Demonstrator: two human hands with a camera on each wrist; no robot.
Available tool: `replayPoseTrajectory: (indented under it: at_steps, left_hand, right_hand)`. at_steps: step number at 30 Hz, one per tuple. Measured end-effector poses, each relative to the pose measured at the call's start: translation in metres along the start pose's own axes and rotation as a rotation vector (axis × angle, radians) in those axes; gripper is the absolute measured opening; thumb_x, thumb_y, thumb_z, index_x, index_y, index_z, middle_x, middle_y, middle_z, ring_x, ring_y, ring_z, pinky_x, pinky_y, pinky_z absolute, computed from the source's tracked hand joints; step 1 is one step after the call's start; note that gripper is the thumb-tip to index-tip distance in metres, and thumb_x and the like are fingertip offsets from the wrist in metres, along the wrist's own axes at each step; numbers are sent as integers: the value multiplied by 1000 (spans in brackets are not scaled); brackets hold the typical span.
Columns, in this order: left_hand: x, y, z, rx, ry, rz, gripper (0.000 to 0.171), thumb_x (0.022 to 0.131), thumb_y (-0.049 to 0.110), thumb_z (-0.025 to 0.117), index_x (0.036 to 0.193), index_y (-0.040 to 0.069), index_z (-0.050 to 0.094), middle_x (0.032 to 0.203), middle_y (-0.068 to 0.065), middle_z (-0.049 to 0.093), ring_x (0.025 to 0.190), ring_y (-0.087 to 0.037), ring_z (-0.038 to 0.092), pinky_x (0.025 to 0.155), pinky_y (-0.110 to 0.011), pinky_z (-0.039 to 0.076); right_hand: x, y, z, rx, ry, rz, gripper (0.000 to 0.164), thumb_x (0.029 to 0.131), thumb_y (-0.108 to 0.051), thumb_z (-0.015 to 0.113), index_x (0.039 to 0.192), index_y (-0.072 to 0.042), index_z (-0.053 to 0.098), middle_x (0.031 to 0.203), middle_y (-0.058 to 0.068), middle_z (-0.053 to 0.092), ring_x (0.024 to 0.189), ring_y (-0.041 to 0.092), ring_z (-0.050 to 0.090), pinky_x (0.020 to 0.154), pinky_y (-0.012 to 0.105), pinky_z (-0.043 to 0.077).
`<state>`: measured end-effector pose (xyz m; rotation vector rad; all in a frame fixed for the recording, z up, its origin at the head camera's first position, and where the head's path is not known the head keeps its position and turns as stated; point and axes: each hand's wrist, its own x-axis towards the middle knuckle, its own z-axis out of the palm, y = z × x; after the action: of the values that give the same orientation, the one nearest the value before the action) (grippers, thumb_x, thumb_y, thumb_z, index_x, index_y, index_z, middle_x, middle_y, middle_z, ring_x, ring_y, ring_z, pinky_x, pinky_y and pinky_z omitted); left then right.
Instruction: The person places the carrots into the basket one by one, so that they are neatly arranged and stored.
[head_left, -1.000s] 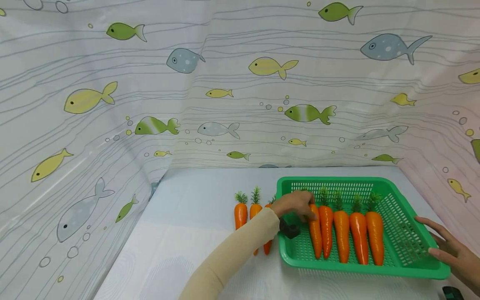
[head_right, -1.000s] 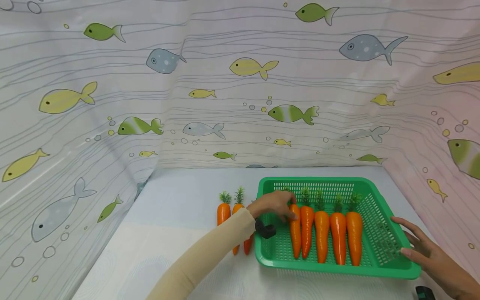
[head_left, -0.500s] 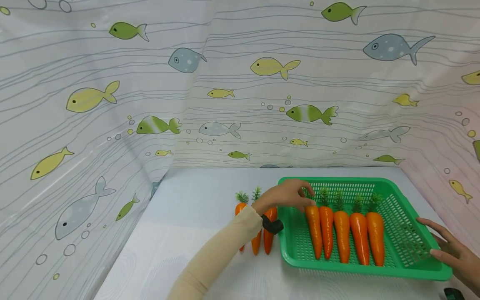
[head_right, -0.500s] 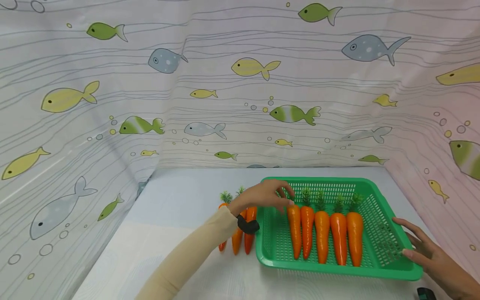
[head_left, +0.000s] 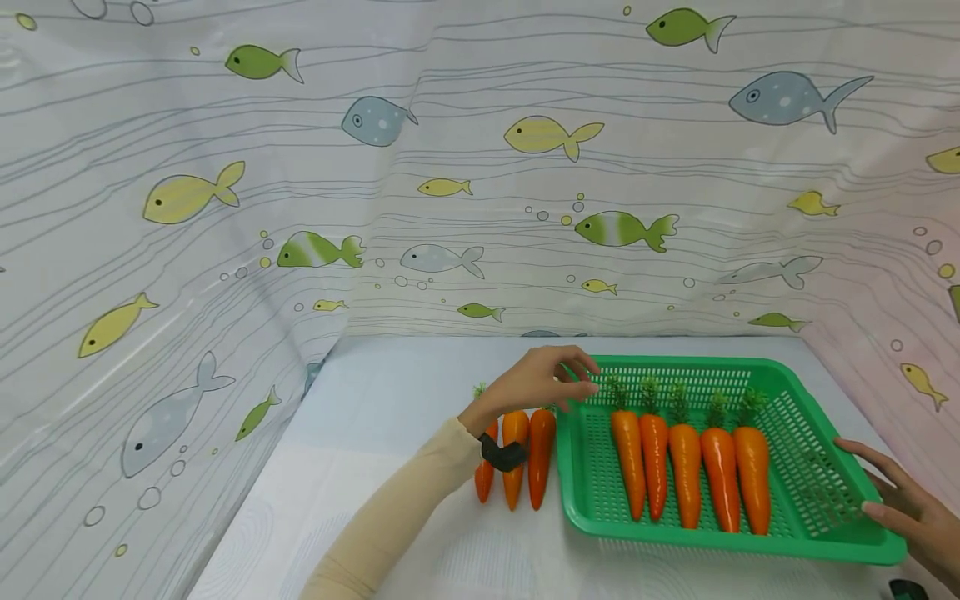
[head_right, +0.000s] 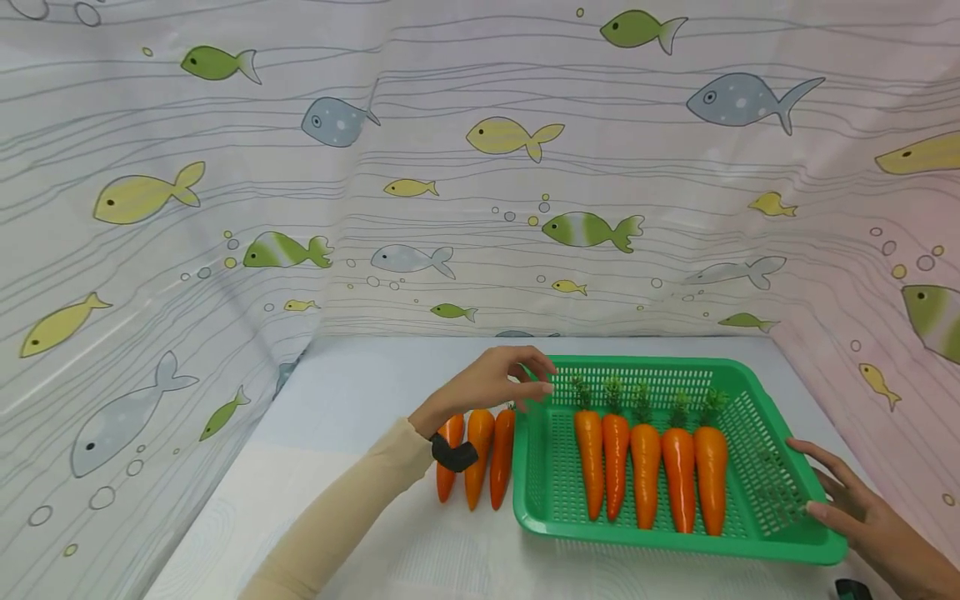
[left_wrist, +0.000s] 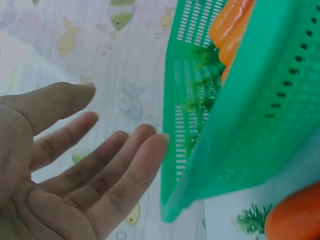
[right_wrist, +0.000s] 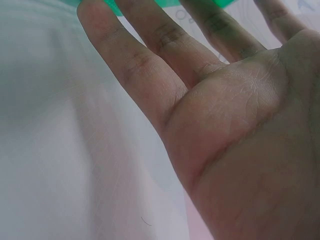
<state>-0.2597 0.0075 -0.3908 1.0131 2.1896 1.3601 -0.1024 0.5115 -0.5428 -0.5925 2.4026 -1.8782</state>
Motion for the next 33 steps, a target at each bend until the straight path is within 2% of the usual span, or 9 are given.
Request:
replayPoseTrajectory:
  at_steps: [6,9,13,17,20,23,29,33]
  left_hand:
    - [-16,-10,-12,39,62,55,22,99,25,72,120,17,69,109,-2,67,90,-33,71,67,-40,63]
    - [-26,-17,-18,76,83,55,27,100,26,72,122,12,68,108,-1,68,90,-31,70,66,-37,63]
    - [-40,-27,-27,100,118,31,27,100,26,71,122,11,68,109,0,68,90,-24,70,67,-40,63]
    - [-52,-37,-35,114,155,5,21,100,26,70,119,17,69,109,2,69,91,-25,70,70,-47,63]
    - [-61,-43,-40,109,185,-21,21,100,26,71,119,17,69,110,3,69,93,-25,70,73,-52,62]
    - [-69,-49,-45,110,217,-51,22,99,28,72,119,18,70,112,4,69,95,-21,69,75,-51,62]
    - [-84,-67,-49,152,256,-107,20,98,30,73,116,22,70,115,2,69,94,-16,69,78,-41,61]
    - [-93,-77,-51,158,271,-139,22,97,28,75,117,18,70,116,-2,69,92,-16,69,74,-47,62]
  right_hand:
    - [0,-1,2,-150,27,69,82,104,14,36,167,-25,1,152,-31,14,118,-23,38,69,28,58]
    - [0,-1,3,-179,34,78,82,104,14,37,167,-25,1,152,-32,13,118,-24,37,69,27,58]
    - [0,-2,2,-188,33,71,83,104,14,37,167,-25,0,152,-32,13,118,-24,37,69,27,57]
    - [0,-2,1,-165,25,52,82,103,15,36,167,-22,0,153,-32,14,119,-23,37,69,27,57]
    - [0,-2,1,-151,20,52,82,103,15,36,167,-22,0,153,-31,14,120,-23,38,69,28,58]
    - [-1,-3,1,-167,25,72,82,104,13,36,167,-24,0,151,-31,15,118,-22,40,69,28,58]
    - [-1,-3,2,-183,35,92,82,104,12,37,167,-26,0,147,-30,18,116,-20,44,68,29,58]
    - [-1,-3,2,-167,34,85,82,104,13,37,167,-26,1,146,-29,21,116,-19,45,68,28,58]
